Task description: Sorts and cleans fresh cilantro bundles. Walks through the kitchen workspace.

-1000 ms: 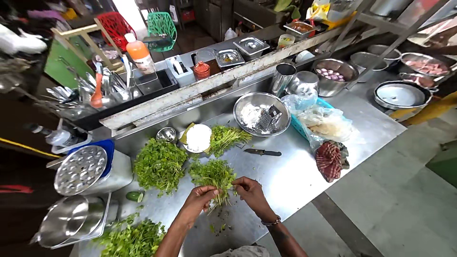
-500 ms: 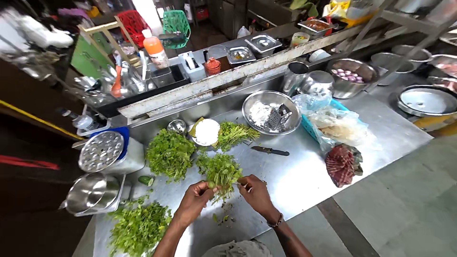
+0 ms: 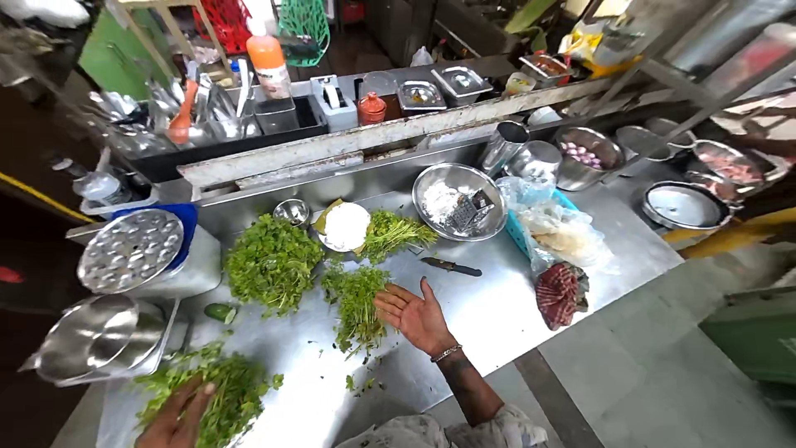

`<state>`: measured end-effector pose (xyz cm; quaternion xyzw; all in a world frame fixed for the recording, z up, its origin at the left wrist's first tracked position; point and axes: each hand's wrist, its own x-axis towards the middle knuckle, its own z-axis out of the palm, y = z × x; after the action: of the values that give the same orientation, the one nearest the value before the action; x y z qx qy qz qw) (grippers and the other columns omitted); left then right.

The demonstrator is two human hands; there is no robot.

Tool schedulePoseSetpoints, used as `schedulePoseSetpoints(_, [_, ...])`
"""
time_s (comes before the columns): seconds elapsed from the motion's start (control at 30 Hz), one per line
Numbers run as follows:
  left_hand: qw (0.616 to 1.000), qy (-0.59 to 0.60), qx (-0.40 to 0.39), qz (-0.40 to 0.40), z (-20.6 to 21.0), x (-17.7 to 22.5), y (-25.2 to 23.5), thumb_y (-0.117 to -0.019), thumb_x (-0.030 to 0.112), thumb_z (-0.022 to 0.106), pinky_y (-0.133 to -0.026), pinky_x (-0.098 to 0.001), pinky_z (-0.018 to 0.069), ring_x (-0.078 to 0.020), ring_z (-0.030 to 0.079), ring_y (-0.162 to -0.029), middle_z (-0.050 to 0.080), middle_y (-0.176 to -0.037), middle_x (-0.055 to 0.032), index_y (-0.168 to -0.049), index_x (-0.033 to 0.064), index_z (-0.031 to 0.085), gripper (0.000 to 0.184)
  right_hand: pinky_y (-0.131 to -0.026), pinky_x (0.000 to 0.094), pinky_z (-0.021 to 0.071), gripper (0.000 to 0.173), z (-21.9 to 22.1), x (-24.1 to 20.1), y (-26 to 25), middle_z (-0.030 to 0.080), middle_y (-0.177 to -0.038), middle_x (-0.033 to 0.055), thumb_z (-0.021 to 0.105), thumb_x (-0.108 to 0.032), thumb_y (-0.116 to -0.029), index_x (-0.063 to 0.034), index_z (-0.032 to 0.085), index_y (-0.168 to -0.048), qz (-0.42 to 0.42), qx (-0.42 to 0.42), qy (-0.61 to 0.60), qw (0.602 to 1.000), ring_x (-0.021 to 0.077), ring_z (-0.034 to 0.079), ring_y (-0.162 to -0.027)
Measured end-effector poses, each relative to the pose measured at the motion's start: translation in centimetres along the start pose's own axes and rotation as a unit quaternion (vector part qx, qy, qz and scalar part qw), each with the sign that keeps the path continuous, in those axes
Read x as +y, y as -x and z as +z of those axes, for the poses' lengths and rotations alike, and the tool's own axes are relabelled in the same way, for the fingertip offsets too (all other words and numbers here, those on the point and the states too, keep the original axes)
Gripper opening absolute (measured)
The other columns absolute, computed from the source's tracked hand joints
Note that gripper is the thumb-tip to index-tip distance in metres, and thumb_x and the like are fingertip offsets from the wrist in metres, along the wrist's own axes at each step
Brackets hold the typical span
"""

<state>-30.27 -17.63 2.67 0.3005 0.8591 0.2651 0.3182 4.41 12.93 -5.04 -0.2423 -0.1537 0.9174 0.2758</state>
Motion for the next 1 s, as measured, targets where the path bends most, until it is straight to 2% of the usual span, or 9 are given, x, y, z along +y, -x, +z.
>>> schedulePoseSetpoints(0.13, [0.902, 0.4, -0.164, 0.02, 3.8, 4.3, -1.8, -0.1064, 0.059, 0.014, -0.11, -0.0502, 0.0477, -0.0295, 0.053, -0.138, 0.05, -0.154, -0.0125, -0.154, 0.008, 0.04, 0.074, -0.117, 0.057, 0.0395, 0.113, 0.8, -0.8, 0.8, 0.048, -0.152, 0.0268, 0.018, -0.09, -0.0877, -0.0005, 0.042, -0.152, -0.064, -0.041, -0.068, 0.995, 0.0423, 0.047, -0.141])
schedulePoseSetpoints(0.3, [0.764, 0.595, -0.248, 0.005, 8.6, 8.9, -3.9, -0.0921, 0.084, 0.019, -0.112, -0.0559, 0.0453, -0.0382, 0.048, -0.141, 0.046, -0.156, -0.0187, -0.155, 0.0099, 0.04, 0.099, -0.112, 0.0554, 0.045, 0.109, 1.2, -0.7, 2.8, 0.056, -0.144, 0.0261, 0.013, -0.087, -0.0906, -0.0008, 0.048, -0.148, -0.122, 0.001, -0.017, 0.992, 0.041, 0.056, -0.133])
schedulePoseSetpoints(0.37, [0.829, 0.513, -0.224, 0.024, 10.1, 10.2, -4.6, -0.1012, 0.071, 0.017, -0.107, -0.0538, 0.0501, -0.0361, 0.055, -0.135, 0.053, -0.151, -0.0178, -0.151, 0.0059, 0.045, 0.087, -0.092, 0.046, 0.0589, 0.067, 0.6, -0.6, 3.5, 0.07, -0.118, 0.0198, 0.015, -0.043, -0.1123, 0.0041, 0.059, -0.13, -0.159, 0.133, 0.275, 0.939, 0.0299, 0.07, -0.108])
schedulePoseSetpoints(0.4, [0.883, 0.42, -0.202, 0.049, 10.6, 10.9, -4.8, -0.1074, 0.056, 0.02, -0.104, -0.0509, 0.0529, -0.0329, 0.059, -0.131, 0.056, -0.147, -0.0153, -0.147, 0.0039, 0.049, 0.072, -0.088, 0.0401, 0.0606, 0.042, -0.2, -0.8, 3.8, 0.073, -0.11, 0.0129, 0.042, -0.03, -0.1104, 0.0018, 0.067, -0.117, -0.149, 0.185, 0.467, 0.852, 0.0222, 0.072, -0.101])
schedulePoseSetpoints(0.47, [0.956, 0.237, -0.144, 0.096, 11.2, 11.1, -5.1, -0.1046, 0.039, 0.049, -0.097, -0.0472, 0.0569, -0.0266, 0.065, -0.121, 0.065, -0.136, -0.0097, -0.133, 0.0061, 0.063, 0.046, -0.098, 0.045, 0.054, 0.037, -1.8, -1.0, 4.2, 0.072, -0.111, 0.0048, 0.065, -0.048, -0.0947, -0.0135, 0.077, -0.105, -0.071, 0.22, 0.737, 0.635, 0.0214, 0.066, -0.11])
schedulePoseSetpoints(0.5, [0.973, 0.159, -0.117, 0.12, 11.5, 11.0, -5.2, -0.1006, 0.04, 0.059, -0.095, -0.0445, 0.0577, -0.022, 0.067, -0.116, 0.068, -0.13, -0.0064, -0.129, 0.0101, 0.068, 0.042, -0.1, 0.0473, 0.052, 0.034, -2.5, -0.7, 4.1, 0.071, -0.111, 0.0052, 0.066, -0.046, -0.0928, -0.0159, 0.078, -0.104, -0.051, 0.223, 0.775, 0.589, 0.0237, 0.064, -0.111])
schedulePoseSetpoints(0.7, [0.982, 0.055, -0.113, 0.141, 13.5, 10.8, -5.3, -0.0976, 0.042, 0.065, -0.089, -0.034, 0.061, -0.0113, 0.07, -0.103, 0.072, -0.117, 0.0018, -0.12, 0.0173, 0.073, 0.035, -0.087, 0.038, 0.0588, 0.026, -3.5, 2.2, 0.0, 0.076, -0.098, 0.0026, 0.066, -0.033, -0.0961, -0.0136, 0.078, -0.108, -0.069, 0.204, 0.682, 0.699, 0.0136, 0.071, -0.09])
schedulePoseSetpoints(0.87, [0.981, 0.04, -0.127, 0.138, 14.2, 10.5, -5.4, -0.0972, 0.045, 0.065, -0.085, -0.0299, 0.0622, -0.0077, 0.071, -0.097, 0.073, -0.114, 0.0056, -0.119, 0.0201, 0.073, 0.034, -0.083, 0.0548, 0.0563, 0.046, -1.8, 4.4, -5.3, 0.074, -0.098, 0.0083, 0.062, -0.058, -0.0928, -0.0139, 0.076, -0.092, 0.082, 0.273, 0.727, 0.625, 0.0272, 0.071, -0.095])
schedulePoseSetpoints(1.0, [0.978, 0.029, -0.146, 0.144, 14.3, 10.3, -6.2, -0.0969, 0.047, 0.065, -0.084, -0.0292, 0.0625, -0.007, 0.071, -0.097, 0.073, -0.114, 0.0067, -0.12, 0.0207, 0.072, 0.036, -0.086, 0.0532, 0.0562, 0.035, -1.2, 4.9, -6.3, 0.074, -0.101, 0.0108, 0.063, -0.043, -0.0938, -0.0104, 0.076, -0.097, 0.075, 0.278, 0.707, 0.647, 0.0277, 0.071, -0.098])
